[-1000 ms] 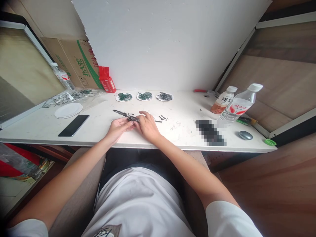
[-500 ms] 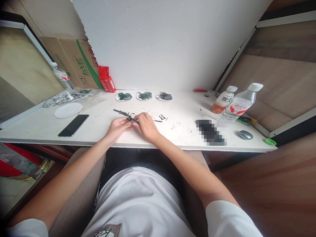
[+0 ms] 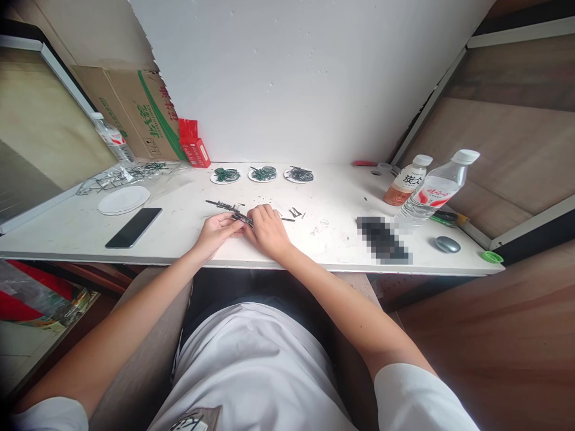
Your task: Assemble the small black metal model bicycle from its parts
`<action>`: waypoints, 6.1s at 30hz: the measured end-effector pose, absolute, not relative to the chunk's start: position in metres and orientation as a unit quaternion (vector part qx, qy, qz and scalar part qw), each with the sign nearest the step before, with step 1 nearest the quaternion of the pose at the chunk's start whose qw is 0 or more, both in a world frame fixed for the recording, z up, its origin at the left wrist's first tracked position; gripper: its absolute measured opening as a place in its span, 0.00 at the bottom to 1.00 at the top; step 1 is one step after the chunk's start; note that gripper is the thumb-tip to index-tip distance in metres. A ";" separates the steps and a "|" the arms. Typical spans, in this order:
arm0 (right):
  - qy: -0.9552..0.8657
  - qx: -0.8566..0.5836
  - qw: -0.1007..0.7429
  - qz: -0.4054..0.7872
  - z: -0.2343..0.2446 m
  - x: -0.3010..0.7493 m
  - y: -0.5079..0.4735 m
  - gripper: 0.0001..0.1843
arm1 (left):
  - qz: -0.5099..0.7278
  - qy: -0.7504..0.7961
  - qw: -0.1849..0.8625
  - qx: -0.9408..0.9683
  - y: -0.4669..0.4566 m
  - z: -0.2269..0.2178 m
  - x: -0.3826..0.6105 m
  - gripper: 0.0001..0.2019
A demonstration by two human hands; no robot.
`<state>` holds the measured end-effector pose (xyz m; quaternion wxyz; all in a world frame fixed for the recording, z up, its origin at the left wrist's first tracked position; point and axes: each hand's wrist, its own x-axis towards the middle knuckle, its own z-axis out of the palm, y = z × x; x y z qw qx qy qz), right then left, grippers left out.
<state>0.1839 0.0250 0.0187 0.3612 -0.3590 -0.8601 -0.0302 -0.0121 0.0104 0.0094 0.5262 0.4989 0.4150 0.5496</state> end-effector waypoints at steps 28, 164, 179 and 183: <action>-0.852 -0.379 0.362 -0.011 0.023 0.183 0.023 0.06 | 0.518 0.405 0.534 0.531 0.008 0.016 -0.011 0.26; -0.842 -0.289 0.454 -0.041 0.010 0.189 0.031 0.10 | 0.605 0.392 0.463 0.516 0.020 -0.002 -0.016 0.28; -0.828 -0.292 0.464 0.117 0.012 0.188 0.031 0.09 | 0.609 0.441 0.442 0.489 0.012 0.011 -0.012 0.27; -0.798 -0.335 0.458 0.204 0.008 0.189 0.034 0.11 | 0.610 0.433 0.444 0.494 0.009 0.014 -0.010 0.26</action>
